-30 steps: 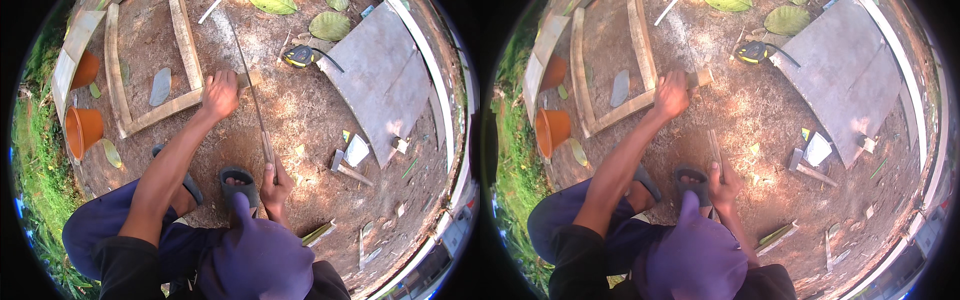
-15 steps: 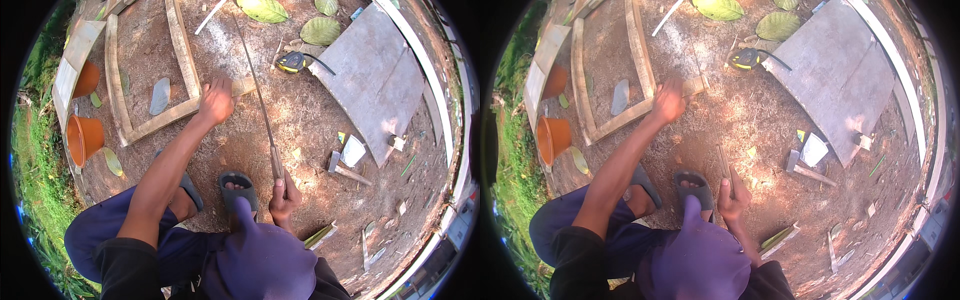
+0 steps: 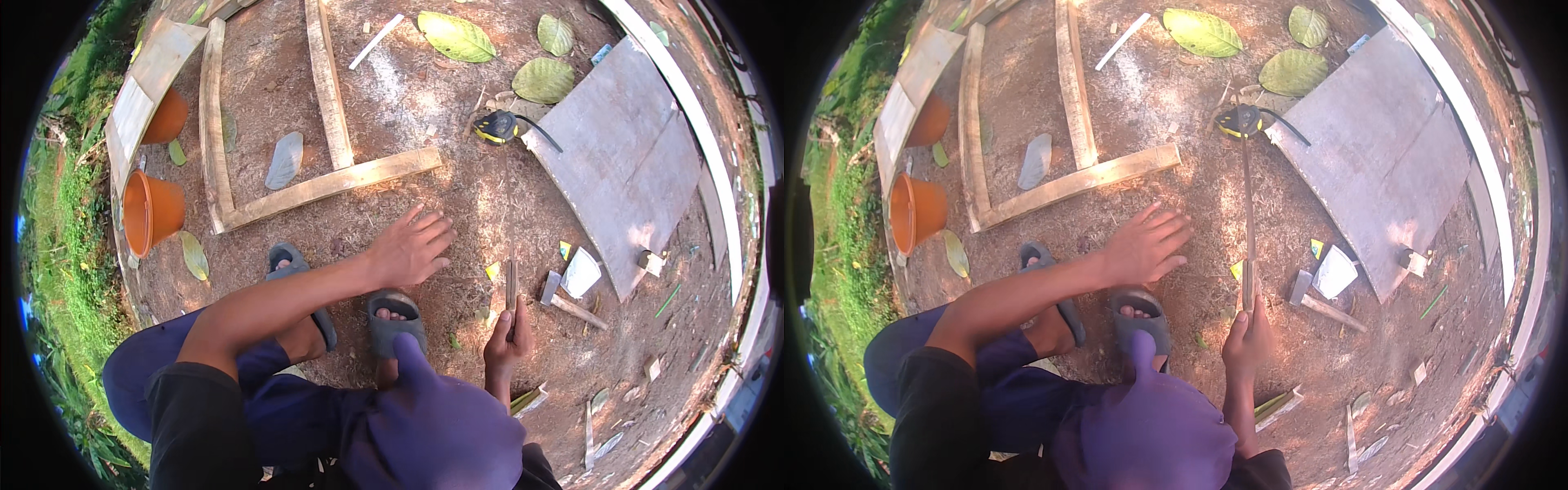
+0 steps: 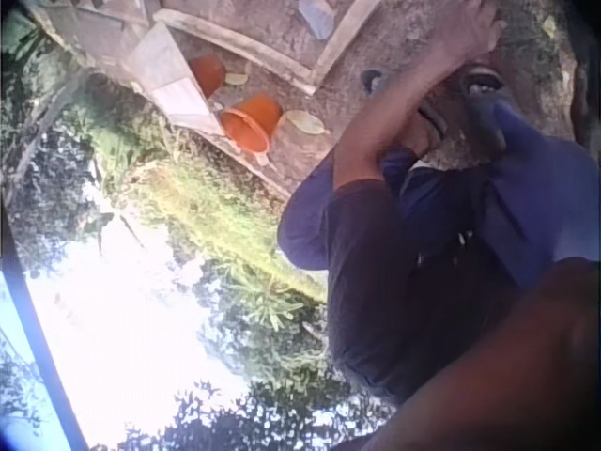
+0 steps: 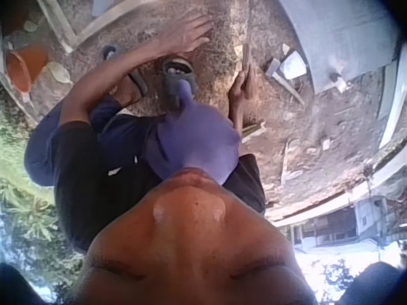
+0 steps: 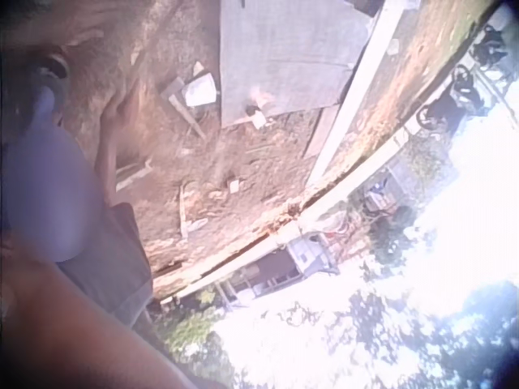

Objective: The person uses a hand saw to cut a small piece of wood placed on a wooden frame. After cutting, the person measures the frame and the cut piece with a tape measure.

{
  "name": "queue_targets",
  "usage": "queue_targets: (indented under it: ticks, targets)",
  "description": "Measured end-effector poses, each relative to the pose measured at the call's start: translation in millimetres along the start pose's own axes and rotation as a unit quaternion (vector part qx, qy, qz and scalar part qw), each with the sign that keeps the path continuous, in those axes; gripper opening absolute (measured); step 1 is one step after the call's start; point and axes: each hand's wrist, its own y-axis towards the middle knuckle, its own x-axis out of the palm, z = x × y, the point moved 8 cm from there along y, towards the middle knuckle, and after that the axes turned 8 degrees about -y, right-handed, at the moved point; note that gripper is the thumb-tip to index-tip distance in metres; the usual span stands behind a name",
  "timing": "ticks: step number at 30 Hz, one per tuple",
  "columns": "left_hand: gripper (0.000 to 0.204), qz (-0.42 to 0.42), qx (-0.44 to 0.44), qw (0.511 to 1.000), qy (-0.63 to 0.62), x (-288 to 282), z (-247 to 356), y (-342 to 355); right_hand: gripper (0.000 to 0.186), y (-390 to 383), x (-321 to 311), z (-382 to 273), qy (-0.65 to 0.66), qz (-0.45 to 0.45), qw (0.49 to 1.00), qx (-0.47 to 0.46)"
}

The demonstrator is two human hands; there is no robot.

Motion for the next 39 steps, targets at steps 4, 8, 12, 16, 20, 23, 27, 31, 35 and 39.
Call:
queue_targets:
  ticks: [4, 8, 12, 16, 20, 23, 27, 31, 35, 39]
  targets:
    - [0.075, 0.227, -0.115, 0.964, 0.073, -73.2, -44.1, 17.9, 0.041, -1.9, 9.5, 2.0, 0.019, 0.004, 1.000, -0.019]
    - [0.067, 0.000, 0.017, 0.996, 0.085, -25.8, -17.2, 19.4, 0.046, -1.6, 25.3, 1.9, -0.002, -0.036, 0.999, -0.032]
    - [0.059, -0.008, 0.063, 0.997, 0.036, -11.6, -12.6, -5.3, 0.054, -3.3, 45.3, -5.0, -0.057, -0.054, 0.992, -0.102]
    - [0.069, 0.165, -0.036, 0.980, 0.104, -63.1, -47.1, -11.2, 0.063, -4.5, 63.2, -25.0, -0.067, -0.135, 0.985, -0.081]
    - [0.078, 0.209, -0.105, 0.967, 0.101, -104.8, -82.4, 5.0, 0.048, 13.9, 58.7, -38.3, -0.027, -0.167, 0.982, -0.079]
    - [0.086, 0.144, -0.254, 0.956, -0.028, -130.8, -100.1, 1.9, 0.041, 30.5, 25.4, -9.6, -0.081, -0.107, 0.990, -0.035]
    - [0.064, 0.199, -0.243, 0.949, 0.015, -149.5, -131.5, -13.6, 0.046, 43.6, -40.6, 59.9, -0.226, 0.015, 0.974, -0.002]
    - [0.064, 0.138, -0.217, 0.966, 0.035, -144.6, -125.4, -13.1, 0.047, 22.6, -96.0, 132.7, -0.337, -0.007, 0.938, 0.084]
    - [0.070, 0.105, -0.175, 0.977, 0.062, -127.7, -124.5, -23.4, 0.046, 10.6, -107.9, 165.4, -0.343, -0.023, 0.927, 0.150]
    - [0.077, 0.099, -0.129, 0.979, 0.121, -124.7, -126.8, -18.8, 0.050, 47.8, -114.4, 163.5, -0.285, -0.001, 0.935, 0.211]
